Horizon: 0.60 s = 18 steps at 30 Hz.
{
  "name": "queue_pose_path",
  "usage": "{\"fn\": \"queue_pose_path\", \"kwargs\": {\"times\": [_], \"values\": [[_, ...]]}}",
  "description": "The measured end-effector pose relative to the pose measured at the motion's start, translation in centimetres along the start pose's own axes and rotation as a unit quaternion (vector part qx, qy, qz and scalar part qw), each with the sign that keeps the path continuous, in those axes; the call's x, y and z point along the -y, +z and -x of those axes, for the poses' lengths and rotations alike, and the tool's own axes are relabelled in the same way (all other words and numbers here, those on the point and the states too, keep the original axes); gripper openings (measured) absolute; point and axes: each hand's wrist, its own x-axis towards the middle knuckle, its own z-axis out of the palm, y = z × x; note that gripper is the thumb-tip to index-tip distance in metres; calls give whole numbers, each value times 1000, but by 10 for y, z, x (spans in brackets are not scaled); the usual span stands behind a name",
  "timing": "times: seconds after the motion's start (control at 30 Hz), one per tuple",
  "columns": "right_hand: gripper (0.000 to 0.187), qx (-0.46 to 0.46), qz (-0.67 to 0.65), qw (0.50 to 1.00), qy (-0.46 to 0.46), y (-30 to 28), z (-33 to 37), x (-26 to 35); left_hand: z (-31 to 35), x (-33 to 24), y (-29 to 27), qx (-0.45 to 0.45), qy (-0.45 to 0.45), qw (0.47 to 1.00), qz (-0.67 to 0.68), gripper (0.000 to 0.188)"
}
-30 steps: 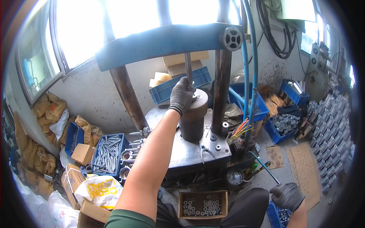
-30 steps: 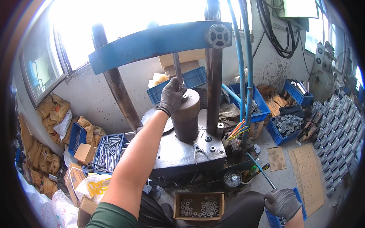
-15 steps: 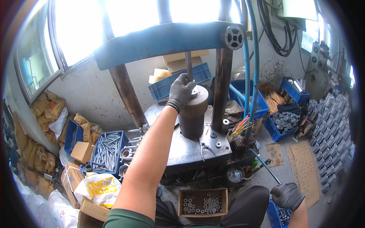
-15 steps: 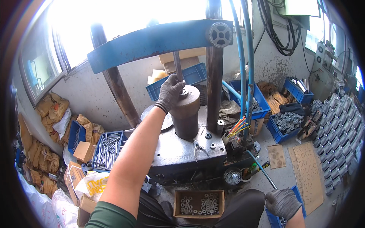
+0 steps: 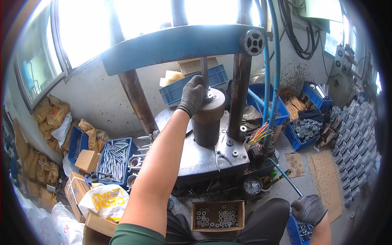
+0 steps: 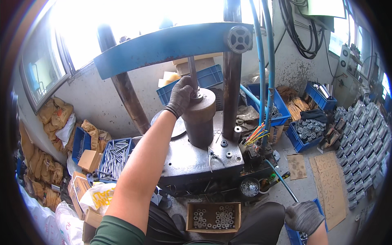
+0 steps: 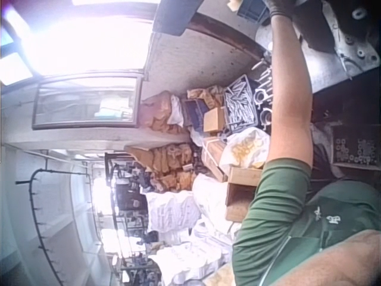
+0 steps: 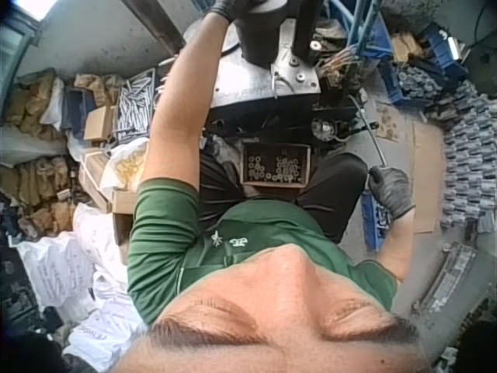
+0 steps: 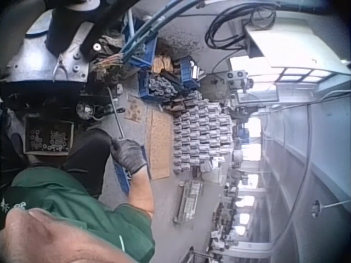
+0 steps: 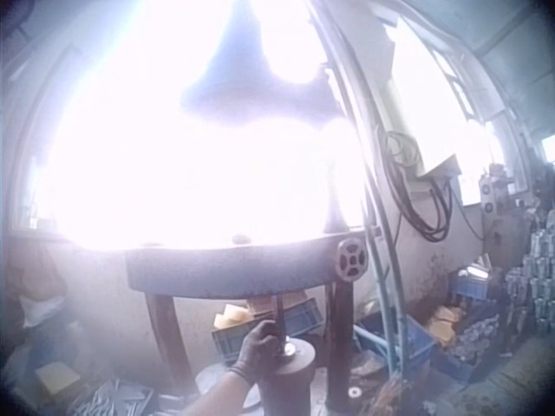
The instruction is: The person operates a manual hydraulic press in a workshop. They pick up metal components from a blue bin, place them into the press die, and pull a lever to activate the press. After the press cycle, they remove the processed parts and place them into a cardboard box.
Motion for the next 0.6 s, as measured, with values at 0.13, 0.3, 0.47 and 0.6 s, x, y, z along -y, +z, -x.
{"fn": "queue_pose_path", "kwargs": {"times": [0.13,0.3,0.47,0.6], "values": [[24,-55,-52,997,23,-16,-8,4,-6,10,-9,20,0,1000,9,35],[23,-73,-72,995,11,-22,-6,3,-5,6,-3,25,-25,999,6,38],[25,-57,-71,996,-2,-18,-6,-7,-3,3,-1,22,-30,999,12,37],[22,-54,-66,996,-20,-16,-7,-9,-3,2,-2,16,-33,999,-3,33]]}}
